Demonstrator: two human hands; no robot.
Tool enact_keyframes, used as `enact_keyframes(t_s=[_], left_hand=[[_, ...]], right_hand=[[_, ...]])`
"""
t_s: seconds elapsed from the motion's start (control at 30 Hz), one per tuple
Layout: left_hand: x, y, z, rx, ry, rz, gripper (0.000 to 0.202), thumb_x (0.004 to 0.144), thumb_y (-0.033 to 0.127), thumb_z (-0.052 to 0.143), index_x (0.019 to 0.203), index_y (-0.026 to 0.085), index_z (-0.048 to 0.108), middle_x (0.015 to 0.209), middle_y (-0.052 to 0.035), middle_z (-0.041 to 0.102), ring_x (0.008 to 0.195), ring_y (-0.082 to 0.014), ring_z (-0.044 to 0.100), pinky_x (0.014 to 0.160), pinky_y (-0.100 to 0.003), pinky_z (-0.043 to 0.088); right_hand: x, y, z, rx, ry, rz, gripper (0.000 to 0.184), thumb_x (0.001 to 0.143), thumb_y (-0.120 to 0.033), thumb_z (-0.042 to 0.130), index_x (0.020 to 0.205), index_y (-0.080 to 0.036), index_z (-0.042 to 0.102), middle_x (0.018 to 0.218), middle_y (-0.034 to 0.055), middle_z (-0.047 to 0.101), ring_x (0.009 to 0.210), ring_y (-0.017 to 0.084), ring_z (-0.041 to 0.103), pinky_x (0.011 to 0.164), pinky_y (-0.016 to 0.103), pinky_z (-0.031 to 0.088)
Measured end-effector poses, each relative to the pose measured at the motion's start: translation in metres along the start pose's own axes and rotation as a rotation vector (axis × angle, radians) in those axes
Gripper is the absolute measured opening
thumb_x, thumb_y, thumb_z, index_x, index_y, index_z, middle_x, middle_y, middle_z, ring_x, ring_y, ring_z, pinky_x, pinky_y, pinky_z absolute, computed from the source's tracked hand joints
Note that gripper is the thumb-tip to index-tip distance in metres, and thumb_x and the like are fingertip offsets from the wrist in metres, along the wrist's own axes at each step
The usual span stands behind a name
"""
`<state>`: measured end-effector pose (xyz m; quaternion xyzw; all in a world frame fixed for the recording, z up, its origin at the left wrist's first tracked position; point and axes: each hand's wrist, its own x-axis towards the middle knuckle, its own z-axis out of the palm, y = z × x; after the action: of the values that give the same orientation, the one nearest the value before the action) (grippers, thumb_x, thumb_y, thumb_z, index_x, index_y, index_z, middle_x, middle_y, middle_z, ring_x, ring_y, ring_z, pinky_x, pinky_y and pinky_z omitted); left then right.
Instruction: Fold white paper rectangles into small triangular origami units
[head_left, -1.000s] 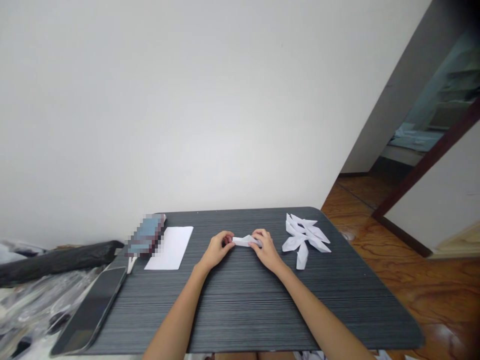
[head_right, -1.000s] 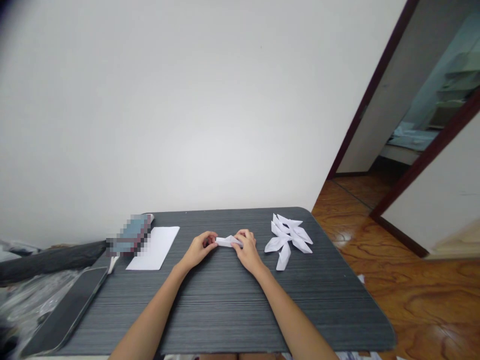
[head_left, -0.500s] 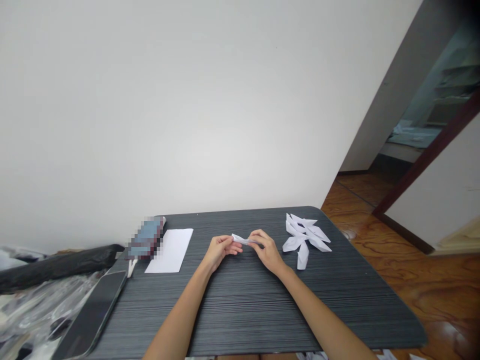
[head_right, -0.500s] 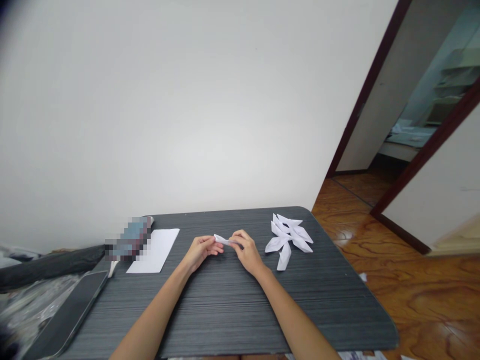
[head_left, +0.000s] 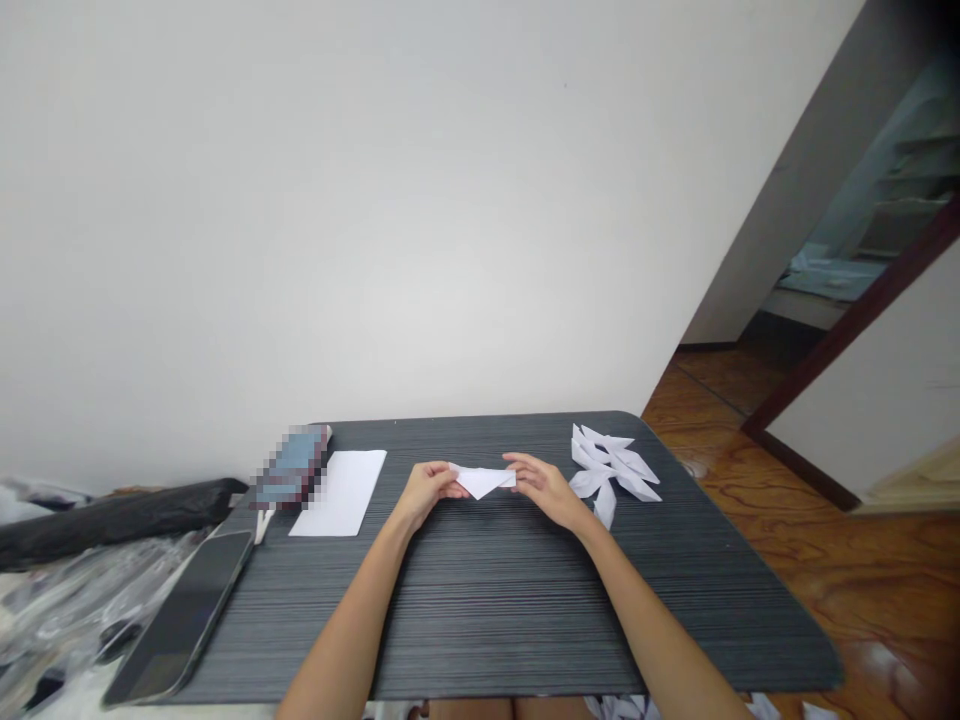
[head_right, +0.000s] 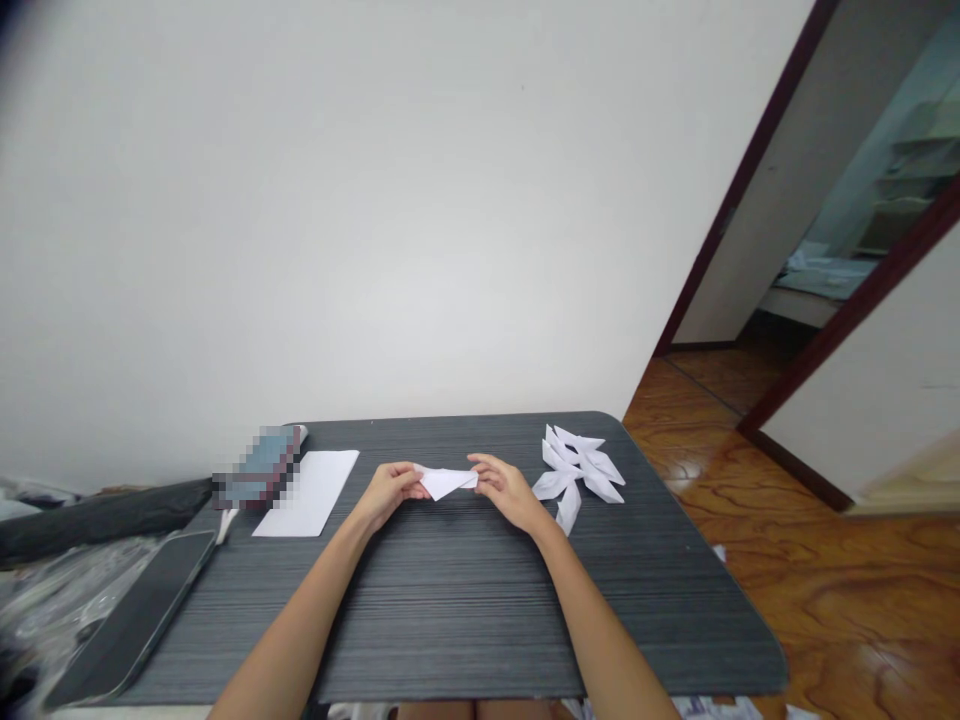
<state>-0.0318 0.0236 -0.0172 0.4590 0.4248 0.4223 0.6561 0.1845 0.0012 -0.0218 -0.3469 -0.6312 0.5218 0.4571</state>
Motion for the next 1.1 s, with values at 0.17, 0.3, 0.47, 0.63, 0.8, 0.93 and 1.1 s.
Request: enact_keyframes(t_s=[0.17,0.3,0.47,0.63,0.8,0.93,1.1], left_hand=[[-0.001,0.0,0.001,0.024,-0.054,0.032,0.017,0.068,0.019,0.06,0.078,0.005,0.06,0.061,-0.0072,0.064,0.052,-0.0119,0.061,0.052,-0.018,0.049],[-0.003,0.0,0.004,0.065,-0.095,0.066,0.022,0.068,0.022,0.06,0.083,0.006,0.059,0.062,-0.0063,0.064,0.054,-0.0135,0.062,0.055,-0.021,0.05],[-0.006,0.003,0.007,0.116,-0.128,0.112,0.027,0.069,0.027,0.06,0.087,0.008,0.057,0.064,-0.0059,0.064,0.056,-0.0147,0.062,0.057,-0.024,0.049],[-0.01,0.006,0.01,0.199,-0.161,0.158,0.032,0.069,0.032,0.059,0.09,0.008,0.055,0.061,-0.006,0.063,0.055,-0.0158,0.062,0.057,-0.026,0.049],[-0.012,0.004,0.011,0.233,-0.223,0.226,0.027,0.071,0.034,0.056,0.083,0.01,0.054,0.061,-0.006,0.063,0.056,-0.0162,0.062,0.057,-0.027,0.048],[-0.012,0.002,0.011,0.248,-0.246,0.255,0.026,0.072,0.034,0.056,0.081,0.01,0.054,0.061,-0.0067,0.063,0.056,-0.0163,0.061,0.057,-0.028,0.048],[-0.013,0.006,0.01,0.193,-0.205,0.253,0.028,0.071,0.033,0.058,0.083,0.007,0.057,0.062,-0.0089,0.065,0.058,-0.0185,0.062,0.06,-0.031,0.049]], right_hand=[[-0.001,-0.009,-0.002,0.069,-0.064,0.057,0.03,0.072,-0.028,0.055,0.098,-0.011,0.058,0.071,0.0061,0.064,0.066,0.015,0.058,0.065,0.031,0.044],[-0.003,-0.013,-0.002,0.123,-0.084,0.093,0.035,0.073,-0.031,0.054,0.101,-0.009,0.057,0.069,0.0068,0.065,0.063,0.014,0.058,0.062,0.03,0.044],[-0.005,-0.012,-0.004,0.172,-0.085,0.141,0.032,0.071,-0.029,0.058,0.096,-0.01,0.058,0.069,0.0069,0.066,0.064,0.014,0.06,0.061,0.028,0.044],[-0.005,-0.013,-0.005,0.183,-0.077,0.216,0.031,0.066,-0.027,0.062,0.09,-0.008,0.058,0.062,0.0069,0.066,0.057,0.015,0.061,0.054,0.026,0.044],[-0.005,-0.012,-0.005,0.159,-0.069,0.242,0.023,0.066,-0.024,0.06,0.083,-0.01,0.056,0.054,0.0046,0.064,0.047,0.013,0.059,0.045,0.021,0.042],[-0.005,-0.007,-0.006,0.167,-0.048,0.237,0.019,0.064,-0.025,0.061,0.076,-0.011,0.055,0.055,0.0039,0.063,0.045,0.014,0.06,0.04,0.02,0.04],[-0.004,-0.004,-0.008,0.249,0.01,0.216,0.021,0.065,-0.027,0.063,0.077,-0.01,0.059,0.057,0.0053,0.064,0.049,0.014,0.061,0.043,0.02,0.04]])
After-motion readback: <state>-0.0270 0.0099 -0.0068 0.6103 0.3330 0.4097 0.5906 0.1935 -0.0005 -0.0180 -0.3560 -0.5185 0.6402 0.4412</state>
